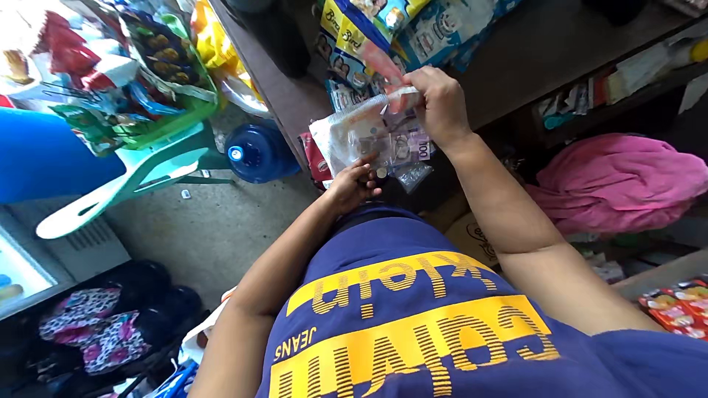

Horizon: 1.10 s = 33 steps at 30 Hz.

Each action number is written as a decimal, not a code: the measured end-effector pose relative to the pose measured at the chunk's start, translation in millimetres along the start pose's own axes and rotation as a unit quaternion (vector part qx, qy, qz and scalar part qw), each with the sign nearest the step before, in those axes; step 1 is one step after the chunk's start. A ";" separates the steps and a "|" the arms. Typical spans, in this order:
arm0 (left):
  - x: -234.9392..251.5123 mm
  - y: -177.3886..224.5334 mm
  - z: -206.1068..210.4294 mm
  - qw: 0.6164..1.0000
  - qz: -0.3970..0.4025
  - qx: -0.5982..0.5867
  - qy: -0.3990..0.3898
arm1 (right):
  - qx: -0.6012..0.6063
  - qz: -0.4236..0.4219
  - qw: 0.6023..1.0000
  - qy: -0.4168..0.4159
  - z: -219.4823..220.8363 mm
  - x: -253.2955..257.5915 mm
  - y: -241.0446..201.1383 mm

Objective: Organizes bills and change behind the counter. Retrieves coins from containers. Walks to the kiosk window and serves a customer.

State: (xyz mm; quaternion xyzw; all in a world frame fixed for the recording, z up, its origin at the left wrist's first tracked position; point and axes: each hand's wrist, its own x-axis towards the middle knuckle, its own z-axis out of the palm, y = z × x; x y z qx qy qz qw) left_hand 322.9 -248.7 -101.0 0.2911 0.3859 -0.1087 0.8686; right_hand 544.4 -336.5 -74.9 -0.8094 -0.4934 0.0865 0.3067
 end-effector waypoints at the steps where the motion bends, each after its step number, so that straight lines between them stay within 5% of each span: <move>1: 1.1 1.6 0.0 1.000 0.010 -0.001 0.004 | 0.027 -0.007 1.000 0.008 -2.7 -4.2 -7.6; 6: 0.1 8.2 -4.0 0.999 0.034 -0.025 0.024 | -0.025 -0.042 0.999 0.010 10.1 -38.2 -41.4; 11: -9.4 13.3 -8.2 0.997 0.057 -0.006 0.054 | -0.105 -0.069 0.992 0.028 52.5 -54.7 -22.4; 19: -40.1 13.9 -13.6 0.952 0.189 0.185 0.153 | -0.069 -0.043 0.979 -0.189 32.4 -52.8 -24.1; 21: -40.8 12.7 -15.1 0.907 0.256 0.272 0.193 | -0.058 -0.048 0.967 -0.243 25.2 -49.7 -28.6; 25: -44.5 19.1 -11.5 0.755 0.421 0.421 0.273 | -0.040 -0.048 0.950 -0.306 9.1 -49.4 -32.4; 28: -48.4 29.2 -3.1 0.671 0.478 0.531 0.200 | -0.002 -0.049 0.949 -0.313 1.5 -52.0 -31.4; 33: -20.8 26.6 4.7 0.551 0.328 0.765 0.050 | 0.081 -0.017 0.996 -0.014 -14.5 -79.5 -43.9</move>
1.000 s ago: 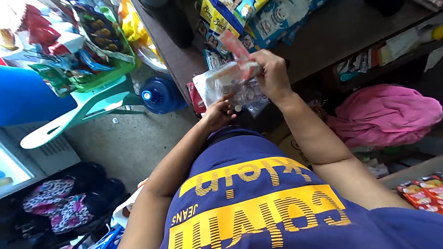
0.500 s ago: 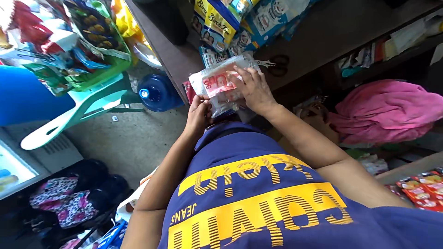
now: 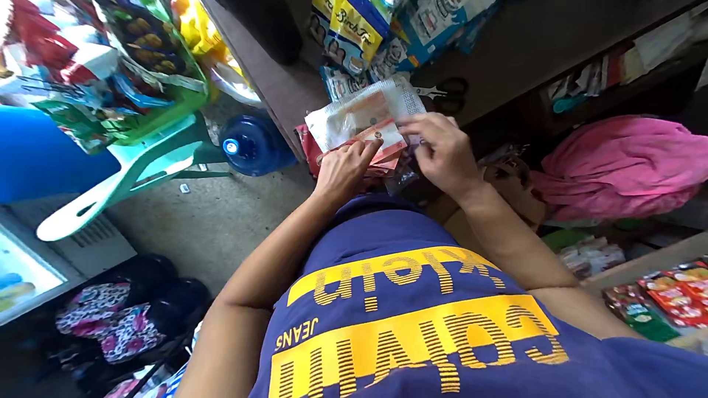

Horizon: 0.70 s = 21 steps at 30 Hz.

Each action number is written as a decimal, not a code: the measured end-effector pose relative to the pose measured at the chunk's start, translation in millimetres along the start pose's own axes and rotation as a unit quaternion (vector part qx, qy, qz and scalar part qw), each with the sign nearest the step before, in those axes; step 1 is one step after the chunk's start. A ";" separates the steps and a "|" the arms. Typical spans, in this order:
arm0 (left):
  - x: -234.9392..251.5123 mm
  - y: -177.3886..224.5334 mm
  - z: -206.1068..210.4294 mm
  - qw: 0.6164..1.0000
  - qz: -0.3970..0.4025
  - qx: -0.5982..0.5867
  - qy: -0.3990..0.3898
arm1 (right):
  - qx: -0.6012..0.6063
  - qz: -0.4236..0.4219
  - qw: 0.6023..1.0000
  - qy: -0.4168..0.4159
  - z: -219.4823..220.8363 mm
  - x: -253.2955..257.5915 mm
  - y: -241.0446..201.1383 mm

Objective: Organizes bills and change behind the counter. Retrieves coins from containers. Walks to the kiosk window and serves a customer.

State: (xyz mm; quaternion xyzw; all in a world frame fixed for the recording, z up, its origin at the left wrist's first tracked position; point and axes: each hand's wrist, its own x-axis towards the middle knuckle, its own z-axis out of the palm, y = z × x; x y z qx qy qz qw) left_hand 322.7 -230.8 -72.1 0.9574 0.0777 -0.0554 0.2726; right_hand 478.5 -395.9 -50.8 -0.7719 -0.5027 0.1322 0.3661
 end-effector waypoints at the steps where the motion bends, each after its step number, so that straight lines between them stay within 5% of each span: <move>1: 2.8 -4.7 5.4 1.000 0.011 0.017 -0.023 | 0.019 0.011 0.998 0.062 -1.0 -13.3 -1.0; 4: 5.2 -15.6 13.9 1.000 0.002 -0.010 -0.011 | 0.031 0.123 0.989 0.080 13.0 -66.1 5.4; 7: 9.8 -23.0 12.7 0.994 -0.061 -0.084 0.021 | 0.019 0.244 0.959 -0.141 43.0 -105.2 16.3; 9: 14.7 -25.1 8.4 0.990 -0.082 -0.117 0.013 | 0.022 0.196 0.965 -0.171 65.0 -114.3 18.1; 14: 21.5 -32.2 5.2 0.979 -0.121 -0.156 -0.045 | -0.062 0.061 0.996 0.016 91.3 -83.3 10.9; 21: 24.7 -36.6 8.4 0.979 -0.113 -0.158 -0.055 | -0.161 0.070 0.983 -0.048 99.2 -63.5 6.9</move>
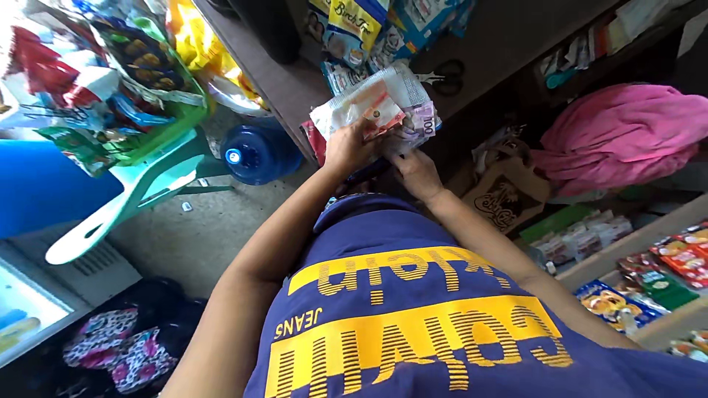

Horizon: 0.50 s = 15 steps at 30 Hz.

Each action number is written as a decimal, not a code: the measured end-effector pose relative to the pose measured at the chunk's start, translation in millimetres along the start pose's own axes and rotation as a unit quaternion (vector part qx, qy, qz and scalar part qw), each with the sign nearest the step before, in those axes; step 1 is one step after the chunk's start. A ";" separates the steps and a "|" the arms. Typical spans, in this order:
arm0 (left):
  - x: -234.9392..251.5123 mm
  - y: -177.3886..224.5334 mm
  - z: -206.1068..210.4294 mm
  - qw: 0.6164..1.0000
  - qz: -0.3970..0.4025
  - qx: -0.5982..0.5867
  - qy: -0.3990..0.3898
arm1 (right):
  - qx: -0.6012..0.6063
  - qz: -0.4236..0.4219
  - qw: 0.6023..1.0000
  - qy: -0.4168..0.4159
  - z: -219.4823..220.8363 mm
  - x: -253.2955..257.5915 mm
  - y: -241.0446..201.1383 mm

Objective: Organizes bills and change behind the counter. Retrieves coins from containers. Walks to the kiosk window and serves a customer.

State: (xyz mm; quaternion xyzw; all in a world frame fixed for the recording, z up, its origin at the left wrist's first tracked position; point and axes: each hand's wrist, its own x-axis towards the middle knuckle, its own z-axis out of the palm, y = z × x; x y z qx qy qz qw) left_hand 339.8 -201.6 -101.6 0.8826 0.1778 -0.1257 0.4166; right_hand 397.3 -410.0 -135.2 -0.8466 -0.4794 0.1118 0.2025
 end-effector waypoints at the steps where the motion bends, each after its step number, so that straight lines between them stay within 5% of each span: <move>1: -0.5 -1.1 1.4 1.000 0.007 0.002 0.001 | 0.008 0.000 1.000 0.005 1.7 0.5 -0.7; 9: -5.2 -7.7 6.8 0.998 0.047 0.046 -0.021 | 0.176 -0.068 0.981 -0.036 -45.2 1.3 -8.1; 12: -8.1 -3.9 11.2 0.995 0.057 0.076 -0.022 | 0.238 -0.042 0.969 0.055 -64.1 0.4 -21.9; 15: -8.7 -2.3 15.8 0.993 0.063 0.098 -0.029 | 0.176 -0.013 0.972 0.157 -48.9 16.1 -17.8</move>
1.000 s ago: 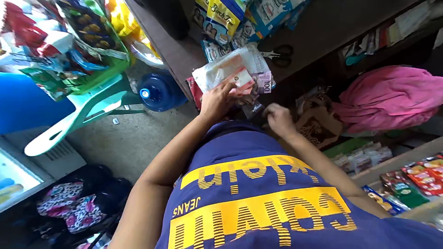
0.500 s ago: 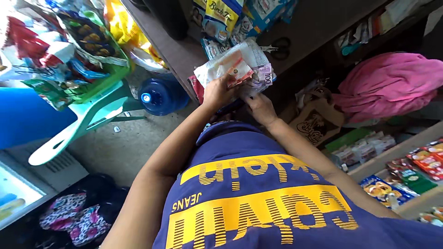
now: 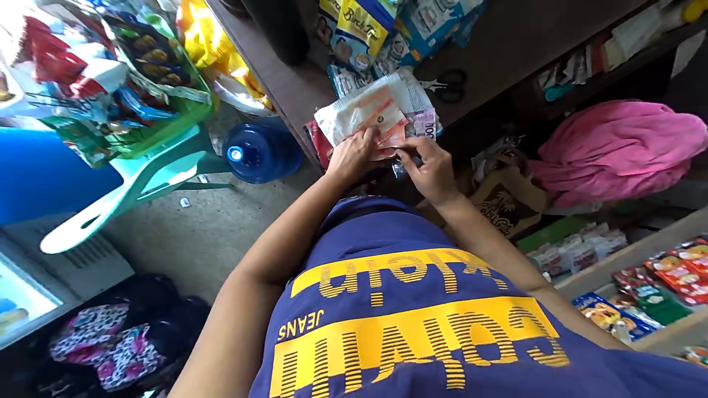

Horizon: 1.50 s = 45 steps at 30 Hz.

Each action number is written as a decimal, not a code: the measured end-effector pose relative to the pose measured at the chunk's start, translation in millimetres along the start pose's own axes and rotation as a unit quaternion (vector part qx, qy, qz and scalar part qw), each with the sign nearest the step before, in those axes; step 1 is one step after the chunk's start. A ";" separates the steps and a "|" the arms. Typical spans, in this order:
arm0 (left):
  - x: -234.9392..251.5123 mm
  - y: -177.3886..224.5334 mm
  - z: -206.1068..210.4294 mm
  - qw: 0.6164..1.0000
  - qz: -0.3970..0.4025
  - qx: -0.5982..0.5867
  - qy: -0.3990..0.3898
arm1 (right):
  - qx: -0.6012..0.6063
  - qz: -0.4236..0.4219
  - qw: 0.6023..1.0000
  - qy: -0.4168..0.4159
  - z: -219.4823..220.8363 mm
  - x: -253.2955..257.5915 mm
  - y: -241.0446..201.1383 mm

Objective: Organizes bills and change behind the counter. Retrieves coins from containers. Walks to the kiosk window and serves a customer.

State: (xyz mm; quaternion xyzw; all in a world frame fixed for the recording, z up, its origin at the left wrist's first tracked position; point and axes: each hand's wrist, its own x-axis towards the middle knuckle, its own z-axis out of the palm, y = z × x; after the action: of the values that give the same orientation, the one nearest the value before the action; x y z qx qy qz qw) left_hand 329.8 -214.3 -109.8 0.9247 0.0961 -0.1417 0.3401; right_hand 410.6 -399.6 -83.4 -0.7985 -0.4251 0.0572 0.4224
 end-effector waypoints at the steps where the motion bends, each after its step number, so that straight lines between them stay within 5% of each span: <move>1: 1.1 -1.4 0.4 1.000 0.006 -0.004 -0.005 | -0.031 -0.009 0.999 0.010 9.0 3.4 9.2; 8: -11.1 -5.8 -19.2 0.987 0.040 -0.154 0.018 | -0.157 -0.077 0.980 -0.097 39.4 15.5 46.9; 11: -32.9 -2.4 -22.9 0.930 -0.043 -0.352 0.092 | -0.113 -0.073 0.981 -0.140 33.4 21.3 51.6; 14: -55.5 3.1 -23.8 0.731 -0.107 -0.655 0.159 | -0.049 -0.049 0.990 -0.122 20.5 27.5 49.2; 18: -88.0 -5.3 -11.1 0.392 0.038 -0.907 0.151 | 0.036 -0.026 0.995 -0.094 -0.2 29.9 42.1; 20: -98.2 -2.4 -7.1 0.321 0.097 -0.929 0.155 | 0.072 -0.025 0.992 -0.103 -5.9 29.2 37.6; 26: -115.4 5.9 -13.3 0.375 0.183 -0.891 0.178 | 0.133 -0.060 0.976 -0.162 -2.2 28.1 7.6; 34: -143.4 -10.8 -19.2 0.392 0.156 -0.883 0.206 | 0.169 -0.161 0.950 -0.207 40.9 48.4 -83.3; 45: -220.7 -107.0 -43.8 0.348 0.157 -0.907 0.178 | 0.207 0.051 0.912 -0.349 164.0 50.5 -188.9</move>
State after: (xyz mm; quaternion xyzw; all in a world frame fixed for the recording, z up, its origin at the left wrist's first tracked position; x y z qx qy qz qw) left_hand 101.3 -123.3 -70.1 0.0534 0.0774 0.2554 0.9622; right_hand 249.6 -207.1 -37.7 -0.6428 -0.4827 0.4407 0.3994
